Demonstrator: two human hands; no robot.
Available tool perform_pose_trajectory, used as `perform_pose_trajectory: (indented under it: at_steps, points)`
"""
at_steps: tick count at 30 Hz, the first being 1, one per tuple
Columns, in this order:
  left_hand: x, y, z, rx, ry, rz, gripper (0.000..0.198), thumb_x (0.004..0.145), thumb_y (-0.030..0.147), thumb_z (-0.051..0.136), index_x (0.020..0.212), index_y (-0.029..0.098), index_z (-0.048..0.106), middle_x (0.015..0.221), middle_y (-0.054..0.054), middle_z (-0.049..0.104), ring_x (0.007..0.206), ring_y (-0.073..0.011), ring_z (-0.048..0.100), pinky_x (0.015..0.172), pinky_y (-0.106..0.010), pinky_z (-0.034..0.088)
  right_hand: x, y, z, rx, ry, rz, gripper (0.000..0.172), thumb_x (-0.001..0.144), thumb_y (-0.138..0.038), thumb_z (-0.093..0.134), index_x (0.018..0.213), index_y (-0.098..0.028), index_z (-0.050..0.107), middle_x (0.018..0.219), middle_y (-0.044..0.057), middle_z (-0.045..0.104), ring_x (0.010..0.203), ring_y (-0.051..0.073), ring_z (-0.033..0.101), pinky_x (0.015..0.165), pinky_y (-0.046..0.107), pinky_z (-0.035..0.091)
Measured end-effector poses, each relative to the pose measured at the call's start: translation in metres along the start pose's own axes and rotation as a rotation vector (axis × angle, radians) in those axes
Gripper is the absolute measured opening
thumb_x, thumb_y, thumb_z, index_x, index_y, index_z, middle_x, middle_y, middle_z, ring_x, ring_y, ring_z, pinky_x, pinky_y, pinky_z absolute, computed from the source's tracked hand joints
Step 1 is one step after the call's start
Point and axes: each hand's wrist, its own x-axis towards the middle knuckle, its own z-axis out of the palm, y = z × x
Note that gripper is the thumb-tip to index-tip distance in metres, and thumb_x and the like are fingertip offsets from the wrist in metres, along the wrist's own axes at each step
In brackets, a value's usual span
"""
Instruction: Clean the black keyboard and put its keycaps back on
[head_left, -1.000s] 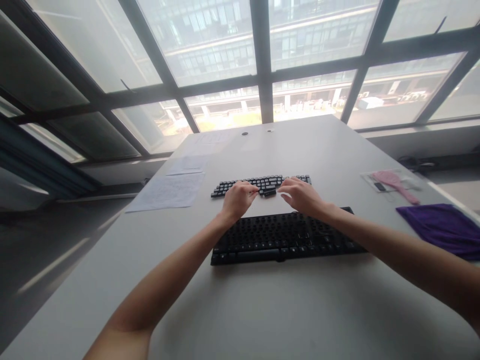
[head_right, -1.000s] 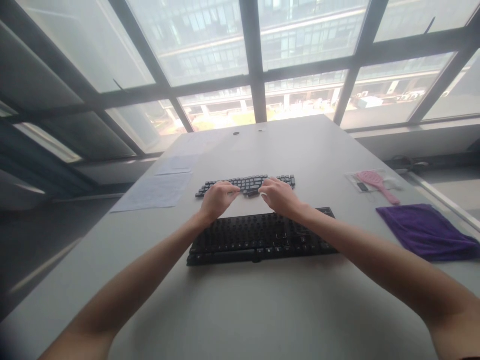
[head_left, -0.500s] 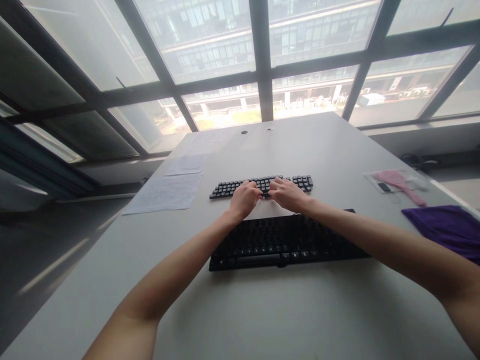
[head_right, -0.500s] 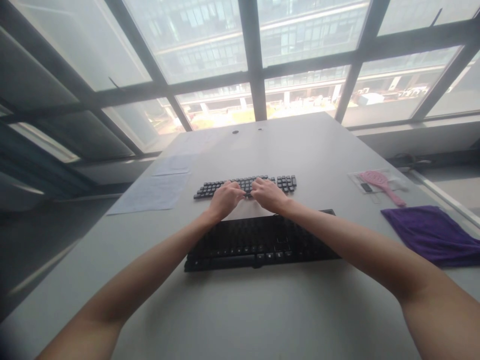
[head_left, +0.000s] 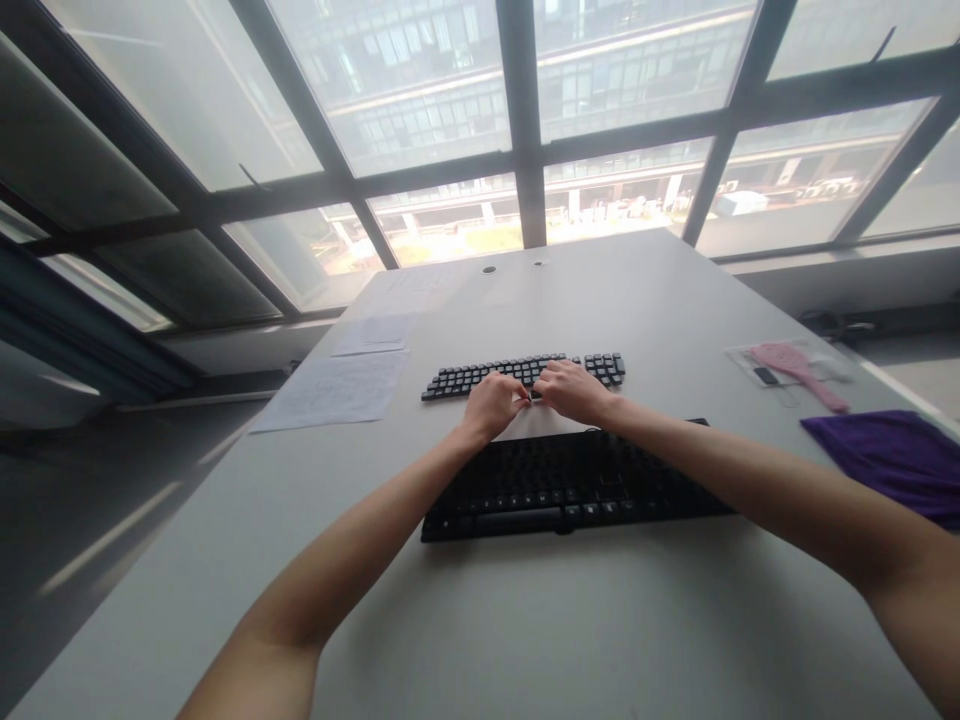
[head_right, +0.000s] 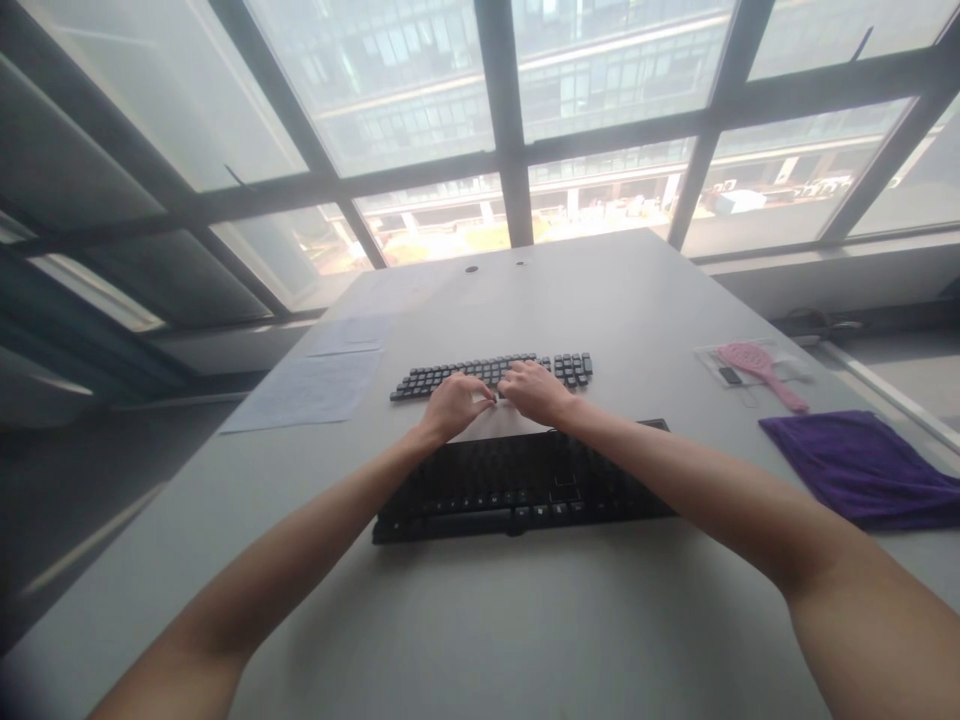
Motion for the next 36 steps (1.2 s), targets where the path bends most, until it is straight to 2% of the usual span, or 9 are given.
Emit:
perform_pose_trajectory:
  at_steps: [3, 6, 9, 14, 20, 24, 28, 31, 36]
  points:
    - [-0.006, 0.009, -0.010, -0.099, 0.004, -0.026, 0.005, 0.083, 0.024, 0.076, 0.083, 0.024, 0.081, 0.089, -0.001, 0.078, 0.087, -0.0196, 0.068, 0.086, -0.030, 0.051, -0.009, 0.001, -0.006, 0.023, 0.045, 0.048, 0.017, 0.095, -0.012, 0.053, 0.094, -0.012, 0.070, 0.095, 0.013, 0.071, 0.095, 0.025, 0.058, 0.084, 0.034, 0.039]
    - [-0.025, 0.033, -0.023, -0.318, -0.040, -0.028, 0.008, 0.081, 0.024, 0.076, 0.086, 0.023, 0.082, 0.083, 0.000, 0.078, 0.074, -0.0155, 0.067, 0.079, -0.027, 0.051, -0.029, 0.001, -0.013, 0.107, 0.147, 0.135, 0.013, 0.093, -0.014, 0.058, 0.095, -0.015, 0.071, 0.092, 0.011, 0.072, 0.093, 0.024, 0.059, 0.084, 0.034, 0.041]
    - [-0.052, 0.063, -0.031, -0.500, -0.173, -0.031, 0.008, 0.079, 0.023, 0.076, 0.084, 0.022, 0.082, 0.080, 0.001, 0.078, 0.073, -0.0157, 0.067, 0.072, -0.026, 0.050, -0.058, -0.001, -0.020, 0.216, 0.243, 0.221, 0.012, 0.090, -0.016, 0.063, 0.096, -0.018, 0.073, 0.091, 0.008, 0.073, 0.092, 0.024, 0.061, 0.082, 0.033, 0.043]
    - [-0.081, 0.095, -0.025, -0.592, -0.320, -0.016, 0.009, 0.078, 0.021, 0.075, 0.084, 0.022, 0.082, 0.083, 0.000, 0.079, 0.078, -0.0183, 0.071, 0.080, -0.029, 0.053, -0.107, -0.010, -0.029, 0.368, 0.287, 0.330, 0.008, 0.089, -0.018, 0.066, 0.093, -0.020, 0.073, 0.088, 0.006, 0.073, 0.089, 0.024, 0.063, 0.079, 0.033, 0.047]
    - [-0.084, 0.098, -0.013, -0.464, -0.260, 0.021, 0.005, 0.077, 0.020, 0.079, 0.081, 0.023, 0.081, 0.083, -0.001, 0.078, 0.083, -0.0202, 0.068, 0.084, -0.032, 0.052, -0.143, -0.020, -0.034, 0.487, 0.274, 0.373, 0.010, 0.089, -0.017, 0.066, 0.095, -0.020, 0.073, 0.092, 0.005, 0.074, 0.089, 0.023, 0.065, 0.081, 0.034, 0.050]
    - [-0.091, 0.099, -0.007, -0.364, -0.167, 0.189, 0.007, 0.081, 0.016, 0.076, 0.079, 0.022, 0.079, 0.085, 0.000, 0.077, 0.082, -0.0187, 0.063, 0.080, -0.031, 0.051, -0.154, -0.023, -0.031, 0.537, 0.269, 0.395, 0.009, 0.088, -0.017, 0.066, 0.094, -0.019, 0.073, 0.089, 0.005, 0.074, 0.086, 0.022, 0.066, 0.079, 0.034, 0.052]
    - [-0.104, 0.101, -0.005, -0.209, -0.065, 0.382, 0.021, 0.092, 0.016, 0.064, 0.074, 0.021, 0.074, 0.091, -0.002, 0.076, 0.080, -0.0174, 0.056, 0.074, -0.030, 0.050, -0.161, -0.028, -0.029, 0.610, 0.280, 0.400, 0.011, 0.086, -0.016, 0.068, 0.094, -0.019, 0.074, 0.089, 0.004, 0.074, 0.084, 0.021, 0.068, 0.079, 0.034, 0.053]
    - [-0.111, 0.102, -0.005, -0.139, -0.032, 0.460, 0.022, 0.097, 0.018, 0.058, 0.082, 0.020, 0.073, 0.098, -0.003, 0.074, 0.083, -0.0172, 0.056, 0.078, -0.031, 0.052, -0.165, -0.034, -0.029, 0.650, 0.283, 0.358, 0.013, 0.087, -0.016, 0.068, 0.097, -0.020, 0.074, 0.092, 0.005, 0.074, 0.087, 0.022, 0.068, 0.081, 0.034, 0.054]
    - [-0.115, 0.101, -0.004, -0.140, 0.021, 0.487, 0.016, 0.098, 0.020, 0.057, 0.090, 0.020, 0.072, 0.102, -0.004, 0.072, 0.087, -0.0182, 0.056, 0.083, -0.035, 0.054, -0.168, -0.046, -0.028, 0.683, 0.243, 0.238, 0.016, 0.089, -0.013, 0.064, 0.097, -0.020, 0.075, 0.097, 0.008, 0.074, 0.093, 0.022, 0.067, 0.085, 0.036, 0.055]
